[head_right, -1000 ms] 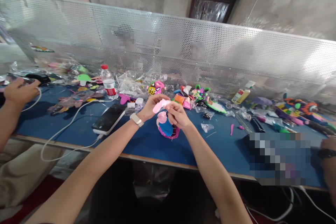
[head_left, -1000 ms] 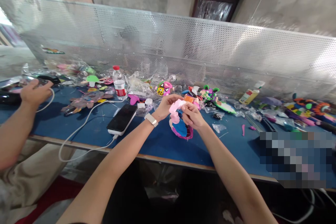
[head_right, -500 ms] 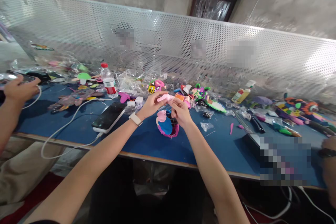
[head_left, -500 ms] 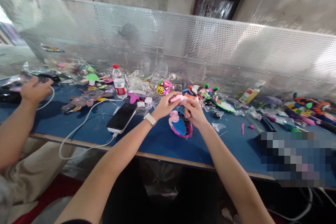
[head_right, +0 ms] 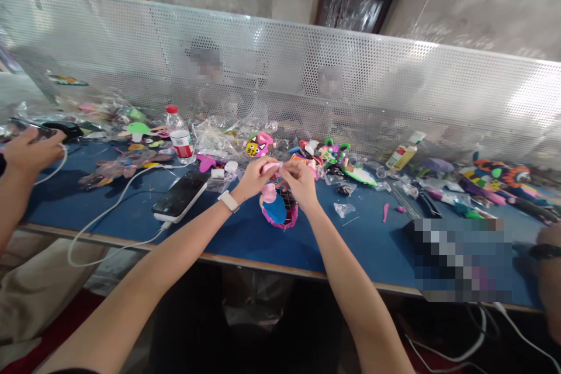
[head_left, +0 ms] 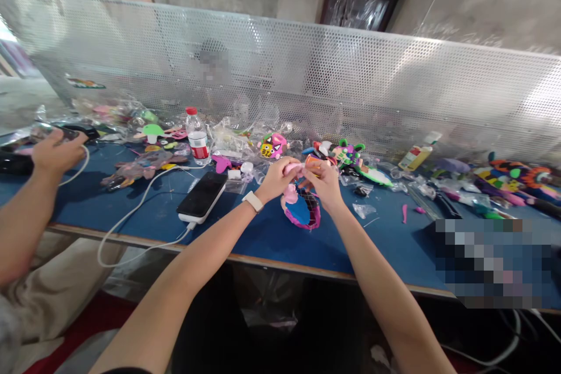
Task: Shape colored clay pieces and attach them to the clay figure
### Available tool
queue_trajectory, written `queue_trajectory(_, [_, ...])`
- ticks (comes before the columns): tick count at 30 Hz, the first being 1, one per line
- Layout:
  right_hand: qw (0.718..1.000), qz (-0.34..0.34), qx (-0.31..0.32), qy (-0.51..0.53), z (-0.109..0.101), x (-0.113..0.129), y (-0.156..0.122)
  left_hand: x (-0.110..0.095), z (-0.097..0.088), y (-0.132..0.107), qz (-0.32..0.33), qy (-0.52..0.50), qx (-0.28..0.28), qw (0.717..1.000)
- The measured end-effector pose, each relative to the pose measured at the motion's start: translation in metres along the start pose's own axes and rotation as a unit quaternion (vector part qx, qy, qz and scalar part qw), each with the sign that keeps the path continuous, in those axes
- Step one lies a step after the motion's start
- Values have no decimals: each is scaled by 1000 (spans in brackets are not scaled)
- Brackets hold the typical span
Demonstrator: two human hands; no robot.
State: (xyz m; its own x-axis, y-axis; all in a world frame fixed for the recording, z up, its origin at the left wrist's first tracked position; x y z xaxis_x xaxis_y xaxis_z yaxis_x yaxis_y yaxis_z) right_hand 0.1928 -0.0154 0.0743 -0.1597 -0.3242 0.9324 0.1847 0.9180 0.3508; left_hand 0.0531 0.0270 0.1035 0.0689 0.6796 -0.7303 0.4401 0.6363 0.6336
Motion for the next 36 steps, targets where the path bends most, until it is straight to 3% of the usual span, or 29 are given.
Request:
queue_trajectory(3, [988, -81, -60, -115, -12, 16, -3, 5, -6, 0, -17, -24, -31, 999])
queue_trajectory(8, [931, -207, -109, -281, -8, 39, -15, 1, -7, 0, -1, -12, -44, 999])
queue_trajectory(13, [886, -273, -164, -339, -3, 56, -26, -1, 3, -1, 7, -13, -25, 1000])
queue_trajectory(18, [893, -284, -164, -308, -5, 59, -27, 4, 3, -2, 3, -12, -46, 999])
queue_trajectory(26, [899, -249, -170, -318, -9, 48, -20, 7, 10, -5, -19, 7, -19, 1000])
queue_trajectory(36, [924, -184, -84, -324, -6, 26, -4, 11, 7, -5, -32, 36, -18, 999])
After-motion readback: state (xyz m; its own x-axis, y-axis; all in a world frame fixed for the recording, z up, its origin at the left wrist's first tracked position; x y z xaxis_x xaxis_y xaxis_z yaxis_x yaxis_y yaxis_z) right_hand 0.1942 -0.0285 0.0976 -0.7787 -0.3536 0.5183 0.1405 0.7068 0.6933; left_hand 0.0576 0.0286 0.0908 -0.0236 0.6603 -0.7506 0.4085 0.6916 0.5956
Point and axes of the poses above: each hand's wrist, its own y-axis towards the middle knuckle, its own z-axis out of the palm, x = y × z, the point moved 10 cm from there along y, towards the middle knuckle, and after that the axes turned 6 degrees about -y, right-handed, at the moved point
